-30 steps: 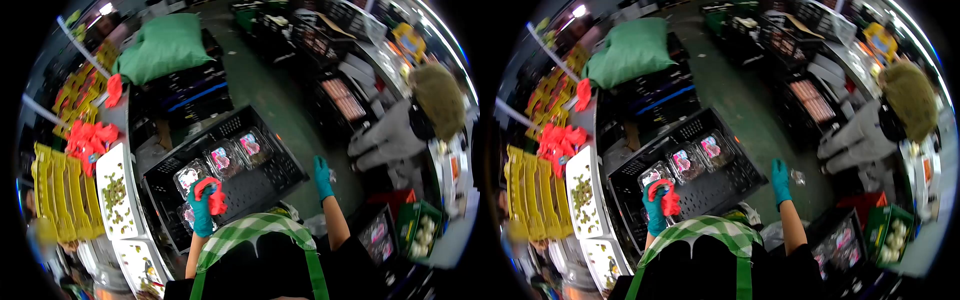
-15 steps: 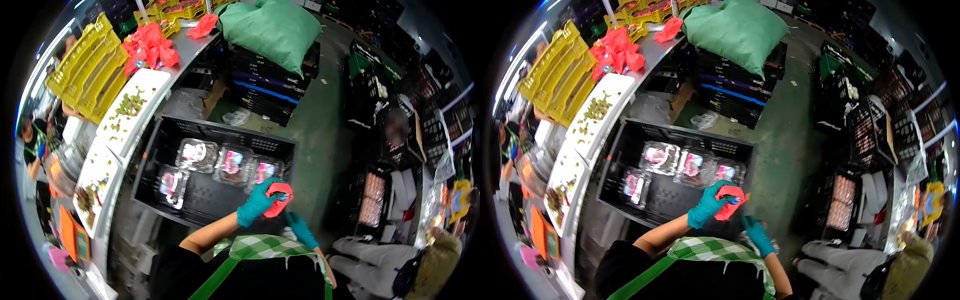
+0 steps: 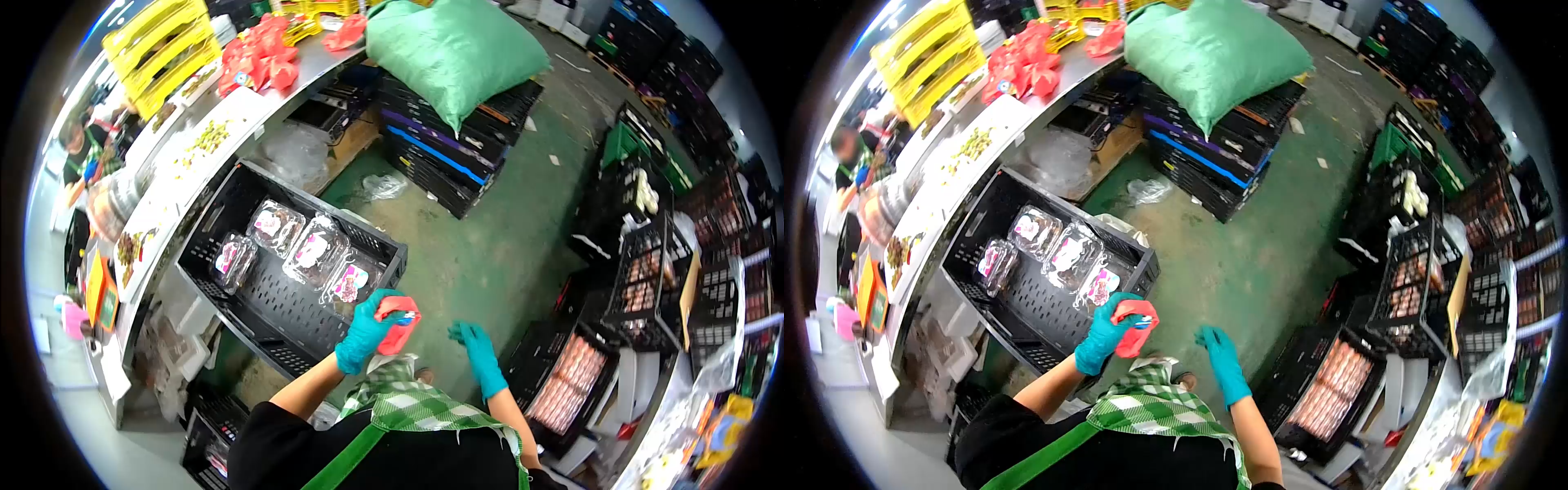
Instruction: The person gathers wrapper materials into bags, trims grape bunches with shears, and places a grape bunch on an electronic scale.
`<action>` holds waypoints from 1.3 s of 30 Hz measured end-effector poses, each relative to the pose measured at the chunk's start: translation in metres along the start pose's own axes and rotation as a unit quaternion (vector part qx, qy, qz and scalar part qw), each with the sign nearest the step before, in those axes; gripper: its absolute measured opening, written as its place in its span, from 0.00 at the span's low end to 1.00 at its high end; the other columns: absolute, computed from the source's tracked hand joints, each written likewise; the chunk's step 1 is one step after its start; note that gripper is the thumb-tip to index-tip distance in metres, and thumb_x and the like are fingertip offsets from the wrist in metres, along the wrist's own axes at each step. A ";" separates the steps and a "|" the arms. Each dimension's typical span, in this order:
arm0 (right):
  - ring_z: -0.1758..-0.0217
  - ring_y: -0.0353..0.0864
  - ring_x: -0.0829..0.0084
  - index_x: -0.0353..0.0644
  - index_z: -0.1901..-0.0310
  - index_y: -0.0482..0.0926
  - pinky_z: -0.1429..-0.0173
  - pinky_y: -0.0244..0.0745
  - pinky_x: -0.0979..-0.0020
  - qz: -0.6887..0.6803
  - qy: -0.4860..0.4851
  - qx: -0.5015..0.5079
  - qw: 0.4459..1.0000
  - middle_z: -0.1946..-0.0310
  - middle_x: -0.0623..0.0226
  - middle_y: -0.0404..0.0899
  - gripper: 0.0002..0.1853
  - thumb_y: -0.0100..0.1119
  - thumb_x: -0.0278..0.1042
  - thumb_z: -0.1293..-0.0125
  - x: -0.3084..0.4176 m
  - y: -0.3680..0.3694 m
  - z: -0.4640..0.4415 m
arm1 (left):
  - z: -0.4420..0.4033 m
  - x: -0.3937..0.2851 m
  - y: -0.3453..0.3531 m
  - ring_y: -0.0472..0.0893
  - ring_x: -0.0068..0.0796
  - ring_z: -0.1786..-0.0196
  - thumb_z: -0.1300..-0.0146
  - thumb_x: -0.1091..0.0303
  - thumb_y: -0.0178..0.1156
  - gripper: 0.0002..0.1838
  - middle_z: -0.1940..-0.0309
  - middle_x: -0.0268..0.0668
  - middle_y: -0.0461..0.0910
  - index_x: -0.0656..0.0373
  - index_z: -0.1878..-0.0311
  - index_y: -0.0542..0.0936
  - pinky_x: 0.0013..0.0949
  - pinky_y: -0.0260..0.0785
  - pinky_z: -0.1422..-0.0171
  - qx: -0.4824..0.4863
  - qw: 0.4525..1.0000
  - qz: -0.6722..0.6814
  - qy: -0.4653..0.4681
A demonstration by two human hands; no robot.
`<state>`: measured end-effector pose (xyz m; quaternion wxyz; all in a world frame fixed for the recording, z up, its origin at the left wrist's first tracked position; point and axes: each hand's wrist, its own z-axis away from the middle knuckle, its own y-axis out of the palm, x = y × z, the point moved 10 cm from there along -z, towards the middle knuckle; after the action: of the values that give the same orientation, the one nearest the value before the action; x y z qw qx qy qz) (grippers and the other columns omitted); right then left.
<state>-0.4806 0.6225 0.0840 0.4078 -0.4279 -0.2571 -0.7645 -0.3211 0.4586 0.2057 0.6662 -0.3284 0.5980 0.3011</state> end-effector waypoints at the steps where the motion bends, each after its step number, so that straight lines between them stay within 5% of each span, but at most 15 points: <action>1: 0.56 0.77 0.70 0.35 0.51 0.71 0.48 0.67 0.70 0.009 -0.026 0.022 0.999 0.58 0.59 0.77 0.20 0.43 0.44 0.34 0.023 0.002 -0.018 | -0.002 -0.001 -0.005 0.75 0.19 0.64 0.53 0.71 0.67 0.17 0.68 0.34 0.78 0.61 0.58 0.75 0.27 0.69 0.57 -0.027 0.999 0.015 -0.013; 6: 0.55 0.76 0.69 0.36 0.50 0.71 0.48 0.67 0.70 0.050 -0.111 0.131 0.984 0.57 0.60 0.76 0.19 0.44 0.43 0.34 0.126 0.030 -0.105 | -0.033 0.020 -0.019 0.76 0.20 0.61 0.52 0.74 0.65 0.16 0.66 0.33 0.78 0.61 0.58 0.75 0.27 0.69 0.54 -0.143 0.986 0.066 -0.048; 15: 0.54 0.76 0.71 0.38 0.49 0.70 0.48 0.66 0.71 0.134 0.045 0.132 0.981 0.56 0.62 0.76 0.20 0.44 0.45 0.34 0.160 -0.021 -0.235 | -0.193 0.003 -0.016 0.76 0.20 0.62 0.52 0.73 0.63 0.15 0.66 0.34 0.79 0.61 0.59 0.75 0.26 0.69 0.54 -0.190 0.975 0.106 -0.036; 20: 0.60 0.78 0.70 0.34 0.53 0.73 0.54 0.71 0.73 0.094 0.068 0.162 0.980 0.61 0.58 0.77 0.16 0.48 0.37 0.35 0.191 0.004 -0.316 | -0.246 0.017 -0.060 0.76 0.21 0.63 0.53 0.73 0.64 0.15 0.66 0.34 0.79 0.61 0.60 0.75 0.26 0.69 0.54 -0.287 0.948 0.120 -0.066; 26: 0.59 0.78 0.73 0.33 0.55 0.74 0.54 0.70 0.75 0.109 -0.054 0.339 0.933 0.62 0.62 0.78 0.16 0.49 0.38 0.36 0.282 0.126 -0.422 | -0.305 0.050 -0.127 0.75 0.21 0.62 0.49 0.74 0.61 0.12 0.65 0.33 0.77 0.61 0.60 0.74 0.24 0.69 0.55 -0.409 0.902 0.117 -0.066; 28: 0.58 0.77 0.63 0.38 0.58 0.76 0.55 0.69 0.68 0.306 -0.103 0.301 0.897 0.60 0.55 0.77 0.17 0.52 0.44 0.40 0.314 0.170 -0.460 | -0.330 0.048 -0.140 0.75 0.22 0.60 0.50 0.76 0.62 0.14 0.64 0.33 0.77 0.62 0.59 0.74 0.24 0.68 0.53 -0.446 0.882 0.136 -0.066; 30: 0.58 0.75 0.54 0.40 0.60 0.76 0.55 0.69 0.62 0.271 -0.218 0.291 0.891 0.62 0.51 0.75 0.15 0.50 0.43 0.41 0.355 0.239 -0.475 | -0.358 0.032 -0.154 0.75 0.22 0.60 0.50 0.76 0.62 0.15 0.63 0.34 0.77 0.62 0.58 0.73 0.24 0.69 0.53 -0.455 0.884 0.097 -0.051; 33: 0.58 0.73 0.50 0.39 0.66 0.75 0.55 0.69 0.58 0.360 -0.269 0.357 0.819 0.64 0.47 0.74 0.13 0.50 0.42 0.44 0.310 0.339 -0.518 | -0.384 0.023 -0.177 0.75 0.22 0.60 0.48 0.77 0.61 0.14 0.62 0.34 0.76 0.62 0.57 0.72 0.25 0.69 0.52 -0.481 0.874 0.054 -0.047; 35: 0.59 0.73 0.47 0.38 0.67 0.75 0.56 0.69 0.56 0.420 -0.210 0.380 0.797 0.65 0.45 0.75 0.15 0.51 0.42 0.46 0.248 0.373 -0.573 | -0.397 0.040 -0.192 0.75 0.23 0.59 0.48 0.76 0.61 0.15 0.61 0.35 0.76 0.62 0.56 0.72 0.26 0.69 0.52 -0.503 0.858 0.090 -0.053; 39: 0.56 0.75 0.50 0.31 0.64 0.76 0.55 0.70 0.58 0.385 -0.018 0.224 0.895 0.63 0.41 0.75 0.21 0.53 0.45 0.48 0.159 0.323 -0.676 | -0.442 0.115 -0.219 0.75 0.22 0.61 0.48 0.75 0.60 0.12 0.64 0.33 0.76 0.62 0.58 0.74 0.25 0.67 0.53 -0.484 0.864 0.107 -0.084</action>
<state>-0.5562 -0.1161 -0.1031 0.7506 -0.4048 -0.2438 -0.4619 -0.3997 -0.0251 0.0776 0.4352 -0.5171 0.3499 0.6487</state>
